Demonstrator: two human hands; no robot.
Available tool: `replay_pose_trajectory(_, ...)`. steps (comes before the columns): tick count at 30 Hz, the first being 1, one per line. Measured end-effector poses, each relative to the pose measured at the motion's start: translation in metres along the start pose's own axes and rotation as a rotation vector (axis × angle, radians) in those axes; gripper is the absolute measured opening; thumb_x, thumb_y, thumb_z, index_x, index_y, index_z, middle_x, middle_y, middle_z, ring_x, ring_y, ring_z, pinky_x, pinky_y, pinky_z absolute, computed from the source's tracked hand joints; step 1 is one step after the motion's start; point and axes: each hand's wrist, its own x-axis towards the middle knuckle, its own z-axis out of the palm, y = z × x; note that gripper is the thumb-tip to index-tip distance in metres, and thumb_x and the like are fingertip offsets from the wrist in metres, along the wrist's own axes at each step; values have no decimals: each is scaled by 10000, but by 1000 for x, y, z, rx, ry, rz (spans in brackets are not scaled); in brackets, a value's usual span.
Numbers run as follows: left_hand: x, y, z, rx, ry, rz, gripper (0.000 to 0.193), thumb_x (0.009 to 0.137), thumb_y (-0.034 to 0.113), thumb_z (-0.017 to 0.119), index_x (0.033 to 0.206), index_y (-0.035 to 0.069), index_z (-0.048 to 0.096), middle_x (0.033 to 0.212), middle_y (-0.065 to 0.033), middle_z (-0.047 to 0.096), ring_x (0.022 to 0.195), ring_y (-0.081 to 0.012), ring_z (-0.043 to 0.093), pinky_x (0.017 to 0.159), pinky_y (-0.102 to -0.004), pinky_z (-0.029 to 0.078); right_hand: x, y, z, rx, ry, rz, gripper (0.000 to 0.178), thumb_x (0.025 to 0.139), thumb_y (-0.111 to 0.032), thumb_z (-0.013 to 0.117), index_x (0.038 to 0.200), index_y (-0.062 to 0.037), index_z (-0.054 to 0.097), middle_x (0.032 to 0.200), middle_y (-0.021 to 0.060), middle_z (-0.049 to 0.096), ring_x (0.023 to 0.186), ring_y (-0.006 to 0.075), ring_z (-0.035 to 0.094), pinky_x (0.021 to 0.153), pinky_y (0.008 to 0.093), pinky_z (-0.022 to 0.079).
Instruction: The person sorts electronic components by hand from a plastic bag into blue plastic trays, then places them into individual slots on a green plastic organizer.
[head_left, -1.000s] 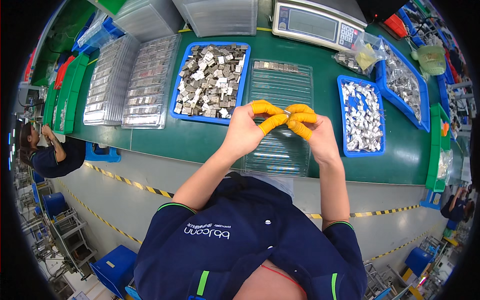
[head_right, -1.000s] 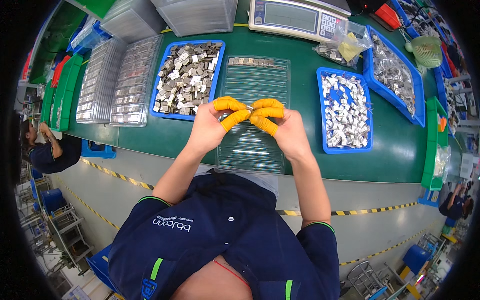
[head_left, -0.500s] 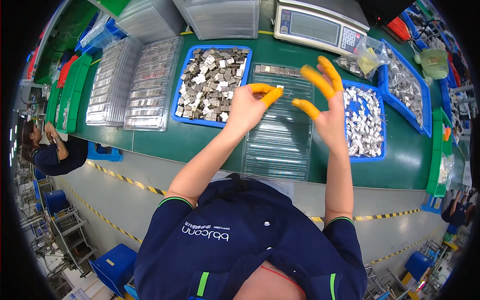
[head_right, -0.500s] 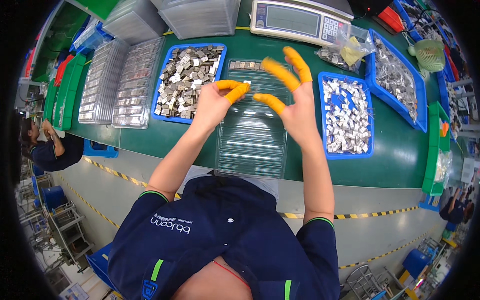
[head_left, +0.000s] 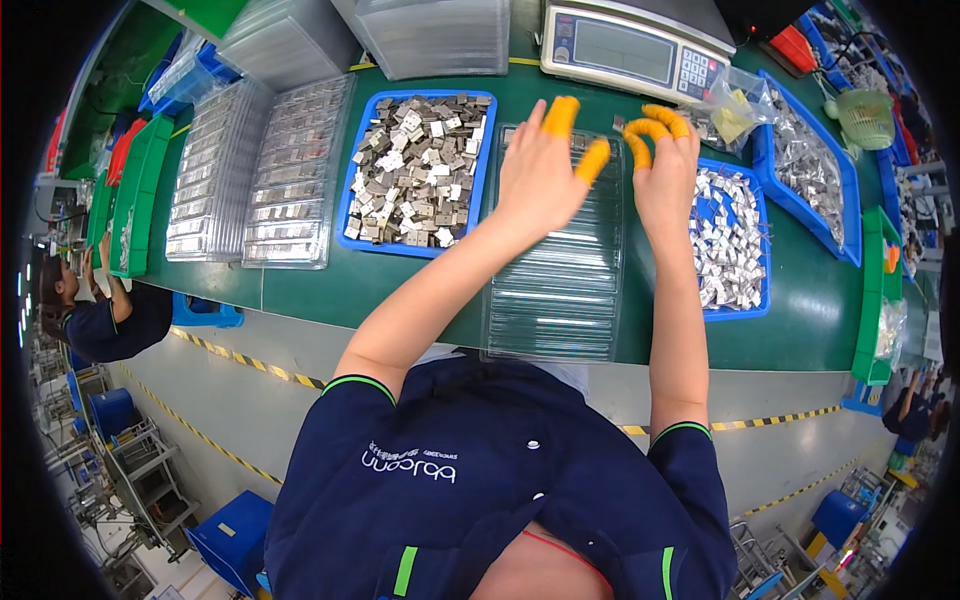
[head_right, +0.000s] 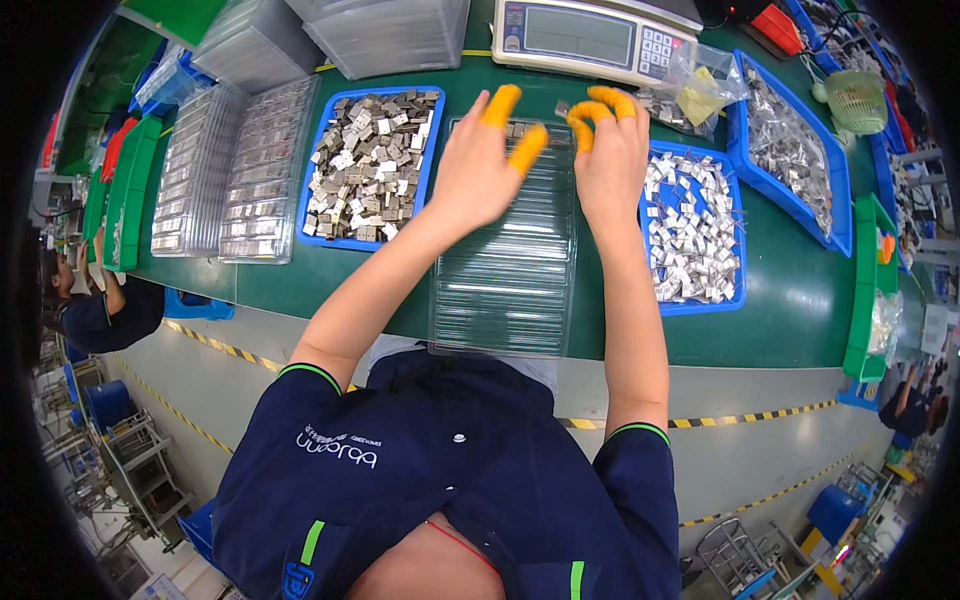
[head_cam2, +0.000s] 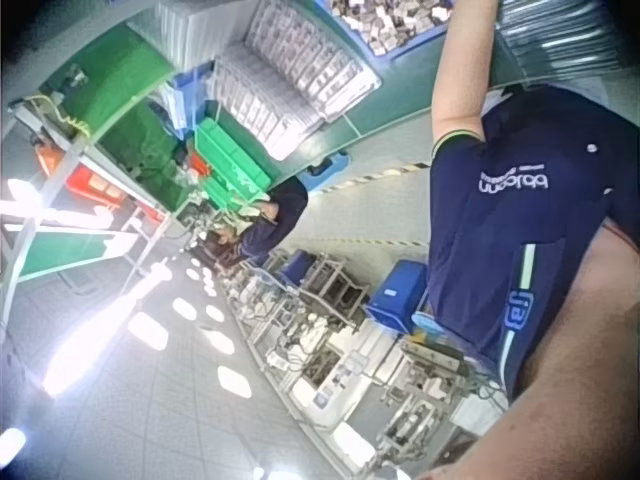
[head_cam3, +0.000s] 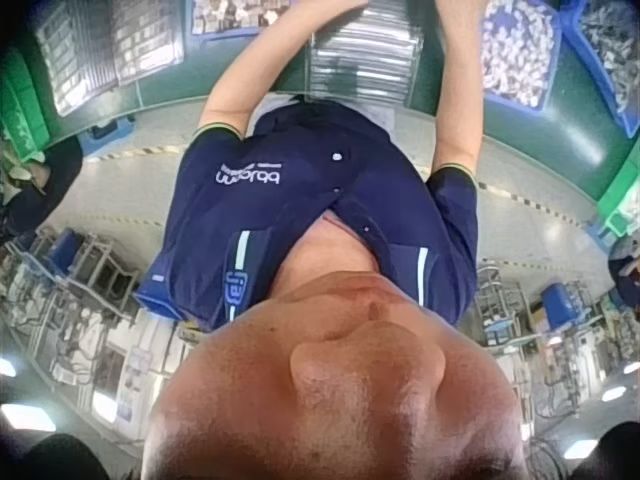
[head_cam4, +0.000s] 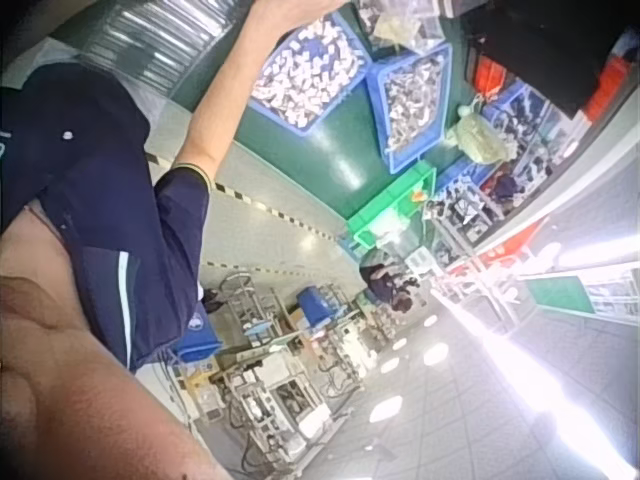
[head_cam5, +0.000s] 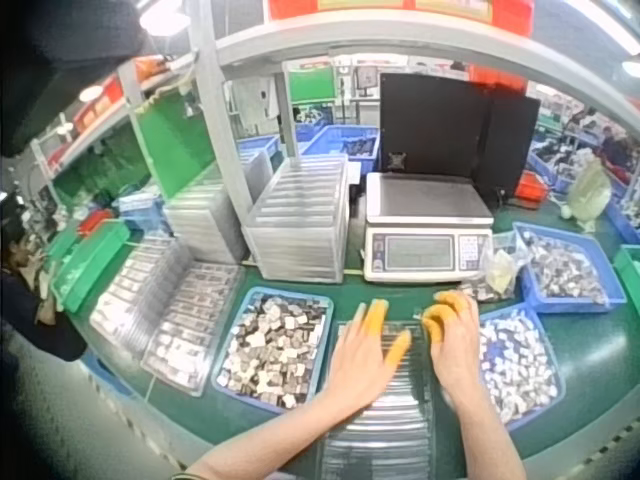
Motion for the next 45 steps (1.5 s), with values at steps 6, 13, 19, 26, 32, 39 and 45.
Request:
replay_pose_trajectory(6,-29,-20,33,266,-130,209,580,886,411,412,1328,43,336,1404,-95,309,1333,-229,205,1091,-403,132,-13,9,20,-134,-107,-50,182,667,13,608,842,-22,649,1076,129,549,1131,287,438,970,400,335)
replay_pose_trajectory(13,-27,-23,33,232,-159,281,577,879,416,425,1319,50,353,1392,-91,329,1325,-223,223,1095,-393,124,-13,7,17,-250,-164,-119,165,700,-30,563,824,-32,670,1050,137,567,1160,276,428,1020,417,299)
replay_pose_trajectory(19,-24,-22,32,279,-165,291,614,857,466,440,1301,46,381,1368,-106,363,1312,-236,254,1092,-397,136,-13,10,19,-260,-176,-137,174,700,-47,553,817,-56,683,1049,126,578,1159,260,434,1022,407,297)
replay_pose_trajectory(26,-23,-21,36,302,-138,313,629,845,493,447,1280,41,410,1341,-123,394,1291,-253,290,1087,-398,151,-19,12,15,-169,-220,-106,212,711,-32,563,892,-57,669,1052,112,583,1122,254,462,992,388,324)
replay_pose_trajectory(32,-23,-20,36,272,-114,307,634,851,500,434,1289,44,404,1334,-132,397,1288,-259,290,1085,-401,153,-13,10,-18,166,-88,214,218,807,-51,581,1023,-29,605,1058,153,589,1007,315,531,883,362,409)
replay_pose_trajectory(39,-23,-18,29,284,-114,291,624,871,495,401,1310,52,379,1349,-150,368,1314,-270,237,1087,-427,122,-43,50,-88,-124,-128,460,189,813,-117,598,979,-35,632,1008,163,611,933,321,567,827,365,430)
replay_pose_trajectory(45,-56,1,-15,182,-128,286,601,876,408,453,1331,37,325,1372,-180,311,1318,-316,208,1083,-436,140,-70,78,-91,-82,-317,464,234,761,-100,657,985,-38,635,959,162,605,904,308,553,806,361,432)
